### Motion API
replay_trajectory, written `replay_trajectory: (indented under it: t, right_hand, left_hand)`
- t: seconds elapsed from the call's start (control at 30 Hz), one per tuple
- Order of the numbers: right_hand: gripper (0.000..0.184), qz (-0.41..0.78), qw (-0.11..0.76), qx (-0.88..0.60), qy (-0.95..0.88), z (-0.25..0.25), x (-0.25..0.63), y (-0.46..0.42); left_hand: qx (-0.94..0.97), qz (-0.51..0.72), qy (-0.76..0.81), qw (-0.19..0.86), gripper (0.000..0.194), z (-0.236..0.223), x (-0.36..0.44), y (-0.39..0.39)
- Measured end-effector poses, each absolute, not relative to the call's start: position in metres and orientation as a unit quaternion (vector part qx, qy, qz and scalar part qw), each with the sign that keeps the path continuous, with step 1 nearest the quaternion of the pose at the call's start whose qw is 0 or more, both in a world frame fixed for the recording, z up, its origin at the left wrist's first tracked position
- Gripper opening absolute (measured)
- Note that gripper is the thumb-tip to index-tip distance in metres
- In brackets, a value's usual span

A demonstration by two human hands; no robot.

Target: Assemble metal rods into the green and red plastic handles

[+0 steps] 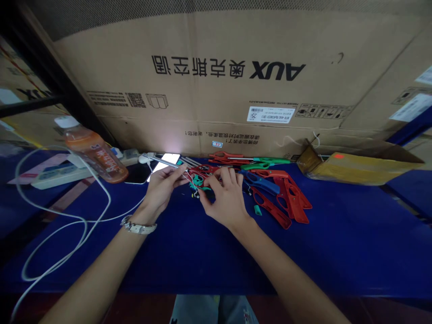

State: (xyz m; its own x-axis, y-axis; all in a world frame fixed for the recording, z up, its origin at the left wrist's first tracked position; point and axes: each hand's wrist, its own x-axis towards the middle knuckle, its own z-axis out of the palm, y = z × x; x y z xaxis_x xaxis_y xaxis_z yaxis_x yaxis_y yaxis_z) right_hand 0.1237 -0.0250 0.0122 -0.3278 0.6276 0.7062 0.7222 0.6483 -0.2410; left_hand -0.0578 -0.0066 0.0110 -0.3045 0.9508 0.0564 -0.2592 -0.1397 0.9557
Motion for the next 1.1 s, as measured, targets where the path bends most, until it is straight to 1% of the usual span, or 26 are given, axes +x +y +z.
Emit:
replay_trajectory:
  t: [0.03, 0.1, 0.2, 0.3, 0.37, 0.43, 0.6, 0.77, 0.97, 1.1]
  right_hand:
    - [0.015, -0.048, 0.403, -0.42, -0.812, 0.011, 0.123, -0.027]
    - [0.017, 0.016, 0.379, -0.443, -0.813, 0.007, 0.121, -0.029]
    - [0.02, 0.197, 0.362, -0.462, -0.785, 0.002, 0.115, -0.024]
    - [0.029, 0.368, 0.392, -0.421, -0.73, -0.003, 0.106, -0.014]
    - [0.032, 0.433, 0.415, -0.417, -0.683, -0.006, 0.101, -0.008]
    - [0.033, 0.474, 0.431, -0.418, -0.644, -0.01, 0.097, -0.003]
    - [0.033, 0.507, 0.462, -0.397, -0.61, -0.012, 0.097, -0.002]
    - [0.033, 0.477, 0.494, -0.365, -0.628, -0.002, 0.105, -0.006]
    - [0.034, 0.471, 0.489, -0.327, -0.657, 0.003, 0.115, -0.007]
    - [0.033, 0.483, 0.494, -0.302, -0.657, 0.002, 0.118, -0.007]
  left_hand:
    - [0.362, 0.664, 0.467, 0.458, 0.039, 0.012, -0.058, -0.007]
    - [0.349, 0.677, 0.459, 0.457, 0.039, 0.012, -0.058, -0.007]
    - [0.339, 0.693, 0.444, 0.457, 0.038, 0.012, -0.059, -0.006]
    - [0.329, 0.707, 0.43, 0.456, 0.036, 0.011, -0.06, -0.005]
    - [0.321, 0.713, 0.426, 0.455, 0.035, 0.01, -0.059, -0.005]
    - [0.317, 0.717, 0.428, 0.451, 0.036, 0.009, -0.057, -0.005]
    - [0.309, 0.717, 0.429, 0.454, 0.039, 0.008, -0.053, -0.006]
    - [0.312, 0.709, 0.43, 0.463, 0.036, 0.008, -0.057, -0.006]
    - [0.313, 0.706, 0.425, 0.472, 0.033, 0.009, -0.057, -0.006]
    - [0.307, 0.706, 0.428, 0.474, 0.034, 0.011, -0.058, -0.006]
